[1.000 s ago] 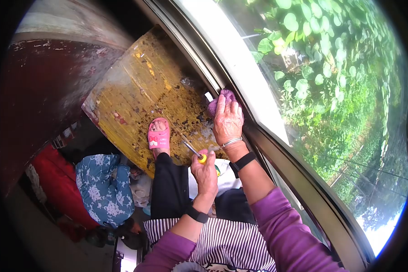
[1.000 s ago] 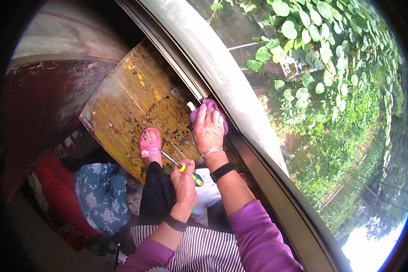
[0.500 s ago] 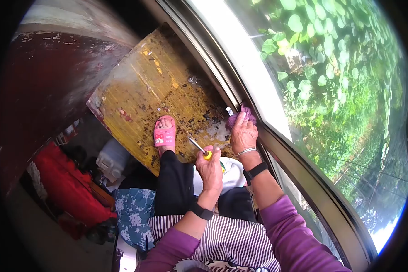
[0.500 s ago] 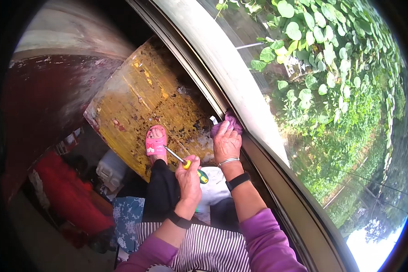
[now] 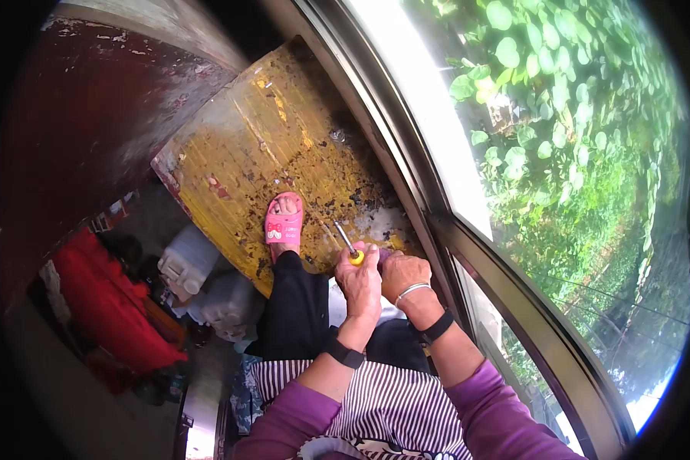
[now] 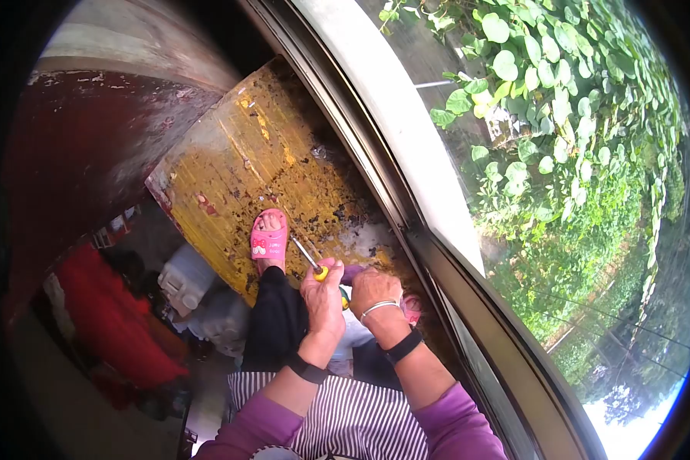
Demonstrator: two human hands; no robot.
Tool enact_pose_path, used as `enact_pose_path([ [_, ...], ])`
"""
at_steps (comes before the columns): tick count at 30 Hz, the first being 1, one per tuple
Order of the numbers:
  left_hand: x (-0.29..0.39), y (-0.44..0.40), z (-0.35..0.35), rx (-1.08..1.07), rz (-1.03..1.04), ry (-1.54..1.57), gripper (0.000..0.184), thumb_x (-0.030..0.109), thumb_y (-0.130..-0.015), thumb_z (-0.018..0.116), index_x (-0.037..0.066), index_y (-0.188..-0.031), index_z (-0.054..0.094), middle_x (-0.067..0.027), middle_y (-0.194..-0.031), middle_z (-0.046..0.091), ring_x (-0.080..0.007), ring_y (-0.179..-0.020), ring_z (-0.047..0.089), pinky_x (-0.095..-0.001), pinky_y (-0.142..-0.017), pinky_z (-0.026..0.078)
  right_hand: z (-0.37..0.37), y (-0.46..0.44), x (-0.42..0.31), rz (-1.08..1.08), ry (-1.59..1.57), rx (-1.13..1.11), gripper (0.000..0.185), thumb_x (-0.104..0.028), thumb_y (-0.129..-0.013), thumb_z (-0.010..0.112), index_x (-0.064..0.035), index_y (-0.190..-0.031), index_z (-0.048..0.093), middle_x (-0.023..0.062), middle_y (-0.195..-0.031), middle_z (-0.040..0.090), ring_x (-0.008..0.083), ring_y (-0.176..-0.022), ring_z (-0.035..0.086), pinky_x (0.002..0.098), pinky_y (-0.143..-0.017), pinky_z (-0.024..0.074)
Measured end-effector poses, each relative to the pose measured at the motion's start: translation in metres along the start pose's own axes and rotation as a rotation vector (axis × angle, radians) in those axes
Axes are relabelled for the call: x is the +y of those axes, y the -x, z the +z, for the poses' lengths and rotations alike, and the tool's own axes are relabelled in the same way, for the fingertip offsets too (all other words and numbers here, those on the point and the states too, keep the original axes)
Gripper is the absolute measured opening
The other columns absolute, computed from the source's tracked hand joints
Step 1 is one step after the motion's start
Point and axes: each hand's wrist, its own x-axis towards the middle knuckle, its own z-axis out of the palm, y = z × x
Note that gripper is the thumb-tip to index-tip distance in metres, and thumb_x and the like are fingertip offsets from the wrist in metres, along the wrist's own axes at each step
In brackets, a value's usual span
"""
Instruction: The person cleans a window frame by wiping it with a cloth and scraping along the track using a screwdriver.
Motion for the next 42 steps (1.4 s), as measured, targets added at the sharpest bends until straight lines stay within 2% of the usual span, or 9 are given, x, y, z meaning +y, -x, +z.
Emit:
enact_pose_path([
  [3,0.003,-0.003,0.000,0.018,-0.014,0.077,0.024,0.013,-0.079,0.061,0.000,-0.096,0.051,-0.0064,-0.087,0.051,-0.0143,-0.078,0.050,-0.0276,-0.072,0.042,0.008,0.011,0.013,0.134,-0.017,0.048,0.027,-0.015,-0.072,0.054,0.0005,-0.094,0.053,0.0195,-0.085,0.060,0.0275,-0.079,0.062,0.0360,-0.059,0.0496],
  [6,0.000,-0.006,-0.002,0.066,0.291,-0.128,0.022,0.012,-0.079,0.060,0.000,-0.095,0.050,-0.0053,-0.087,0.047,-0.0141,-0.076,0.049,-0.0277,-0.071,0.042,-0.009,0.011,0.026,0.067,0.061,0.647,0.038,-0.009,-0.066,0.057,0.0015,-0.101,0.046,0.0104,-0.072,0.052,0.0264,-0.066,0.056,0.0355,-0.050,0.0465],
  [11,-0.006,-0.004,0.001,0.069,0.249,-0.053,0.021,0.010,-0.078,0.060,0.000,-0.093,0.051,-0.0048,-0.086,0.046,-0.0139,-0.076,0.048,-0.0274,-0.070,0.041,-0.036,-0.039,0.024,0.040,0.046,0.908,0.051,-0.006,-0.069,0.054,0.0066,-0.116,0.039,0.0141,-0.086,0.048,0.0270,-0.080,0.051,0.0320,-0.055,0.0503],
  [20,-0.019,-0.007,-0.009,0.070,0.224,-0.057,0.021,0.012,-0.079,0.060,-0.001,-0.092,0.051,-0.0058,-0.085,0.049,-0.0147,-0.076,0.048,-0.0281,-0.070,0.041,-0.020,-0.086,0.020,0.145,0.025,0.748,0.058,-0.007,-0.068,0.055,0.0080,-0.120,0.035,0.0181,-0.095,0.050,0.0281,-0.088,0.052,0.0330,-0.062,0.0500],
  [26,-0.019,-0.006,-0.012,0.067,0.129,-0.053,0.023,0.012,-0.079,0.060,-0.001,-0.095,0.051,-0.0054,-0.085,0.050,-0.0143,-0.076,0.049,-0.0276,-0.070,0.042,-0.002,-0.085,0.034,0.163,0.339,0.483,0.038,-0.011,-0.070,0.057,0.0113,-0.100,0.050,0.0117,-0.070,0.058,0.0220,-0.064,0.059,0.0308,-0.054,0.0486],
  [30,-0.008,-0.004,-0.008,0.058,0.139,-0.035,0.024,0.013,-0.079,0.060,-0.001,-0.096,0.050,-0.0059,-0.085,0.051,-0.0138,-0.076,0.049,-0.0270,-0.070,0.042,-0.021,-0.052,0.027,0.036,0.119,0.349,0.023,-0.013,-0.070,0.057,0.0024,-0.087,0.054,0.0141,-0.075,0.056,0.0257,-0.070,0.057,0.0351,-0.056,0.0471],
  [34,0.003,-0.003,-0.005,0.060,0.111,-0.004,0.023,0.013,-0.079,0.060,0.000,-0.096,0.052,-0.0056,-0.086,0.052,-0.0135,-0.077,0.049,-0.0266,-0.071,0.041,-0.050,-0.023,0.007,-0.102,0.165,0.765,0.011,-0.012,-0.069,0.053,-0.0073,-0.080,0.054,0.0127,-0.082,0.049,0.0279,-0.082,0.049,0.0344,-0.062,0.0447],
  [37,-0.001,-0.008,-0.006,0.054,0.119,0.020,0.023,0.013,-0.078,0.059,0.001,-0.096,0.053,-0.0045,-0.085,0.053,-0.0131,-0.078,0.049,-0.0260,-0.072,0.040,-0.086,-0.044,-0.007,-0.239,0.223,1.033,0.017,-0.015,-0.067,0.055,-0.0034,-0.079,0.057,0.0159,-0.087,0.051,0.0292,-0.088,0.045,0.0369,-0.073,0.0371],
  [42,0.011,-0.005,-0.008,0.071,0.107,0.105,0.022,0.012,-0.077,0.059,0.002,-0.096,0.053,-0.0033,-0.084,0.052,-0.0125,-0.076,0.048,-0.0254,-0.071,0.039,-0.102,-0.081,0.006,-0.156,0.453,0.832,0.028,-0.022,-0.071,0.051,0.0008,-0.085,0.060,0.0178,-0.097,0.050,0.0299,-0.096,0.043,0.0373,-0.079,0.0355],
])
